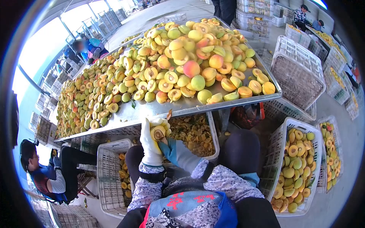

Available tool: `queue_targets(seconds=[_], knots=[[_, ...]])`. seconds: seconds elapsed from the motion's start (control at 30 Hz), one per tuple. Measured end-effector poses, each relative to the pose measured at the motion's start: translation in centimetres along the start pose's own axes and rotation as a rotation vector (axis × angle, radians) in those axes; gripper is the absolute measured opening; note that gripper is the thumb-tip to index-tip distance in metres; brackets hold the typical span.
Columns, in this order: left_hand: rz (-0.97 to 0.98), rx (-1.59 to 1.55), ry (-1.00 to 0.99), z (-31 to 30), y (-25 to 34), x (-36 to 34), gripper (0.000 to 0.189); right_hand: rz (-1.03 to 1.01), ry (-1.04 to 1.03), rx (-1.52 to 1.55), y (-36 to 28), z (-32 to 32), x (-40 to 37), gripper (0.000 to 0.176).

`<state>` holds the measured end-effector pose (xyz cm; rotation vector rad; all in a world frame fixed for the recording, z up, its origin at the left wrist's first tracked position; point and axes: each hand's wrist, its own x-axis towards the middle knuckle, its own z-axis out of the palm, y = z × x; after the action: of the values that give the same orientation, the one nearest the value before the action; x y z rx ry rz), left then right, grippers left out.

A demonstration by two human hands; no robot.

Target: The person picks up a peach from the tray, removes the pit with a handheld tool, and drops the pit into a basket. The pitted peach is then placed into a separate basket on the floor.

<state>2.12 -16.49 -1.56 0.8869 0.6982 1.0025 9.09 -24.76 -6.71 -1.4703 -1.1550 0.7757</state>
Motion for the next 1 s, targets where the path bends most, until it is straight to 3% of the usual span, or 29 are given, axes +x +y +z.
queue_targets(seconds=[0.17, 0.27, 0.3, 0.33, 0.37, 0.43, 0.57, 0.67, 0.73, 0.77, 0.83, 0.97, 1.0], knots=[[-0.089, 0.18, -0.16, -0.4, 1.4, 0.3, 0.058, 0.05, -0.062, -0.079, -0.1, -0.5, -0.4, 0.048], [-0.132, 0.203, -0.267, -0.6, 2.3, 0.3, 0.057, -0.041, -0.071, 0.062, -1.3, -0.8, -0.7, 0.05], [-0.132, 0.201, -0.268, 0.0, 2.2, -0.1, 0.057, 0.192, -0.16, 0.278, -2.1, -1.2, -0.8, 0.05], [-0.006, 0.125, -0.166, 1.0, 1.7, -0.6, 0.054, 0.423, -0.25, 0.492, -2.9, -1.5, -0.9, 0.051], [0.12, 0.048, -0.064, 1.6, 1.4, -0.8, 0.05, 0.42, -0.25, 0.49, -3.5, -1.6, -0.9, 0.051], [0.217, 0.124, -0.107, 0.1, 0.7, -0.2, 0.043, 0.527, -0.321, 0.59, -4.4, -1.8, -1.1, 0.052], [0.136, 0.099, -0.191, -0.3, 1.8, -0.3, 0.039, 0.499, -0.398, 0.508, -4.6, -2.6, -1.0, 0.056], [-0.026, 0.436, -0.383, -1.5, 3.0, 0.7, 0.041, 0.354, -0.363, 0.239, -4.4, -2.7, -1.0, 0.052], [-0.044, 0.351, -0.437, -1.7, 3.0, 0.6, 0.045, 0.556, -0.529, 0.454, -6.5, -4.1, -1.1, 0.049], [-0.064, 0.264, -0.491, -1.9, 2.9, 0.3, 0.051, 0.558, -0.529, 0.457, -5.7, -4.1, -1.1, 0.049], [-0.096, 0.171, -0.441, -2.1, 2.6, 0.0, 0.052, 0.688, -0.779, 0.916, -4.1, -4.0, -0.9, 0.046], [-0.119, 0.185, -0.439, -2.1, 2.1, 0.6, 0.052, 0.723, -0.728, 0.932, -4.2, -3.5, -1.1, 0.045], [-0.077, 0.223, -0.442, -2.0, 1.8, 0.8, 0.053, 0.613, -0.626, 0.772, -4.6, -3.1, -1.2, 0.045]])
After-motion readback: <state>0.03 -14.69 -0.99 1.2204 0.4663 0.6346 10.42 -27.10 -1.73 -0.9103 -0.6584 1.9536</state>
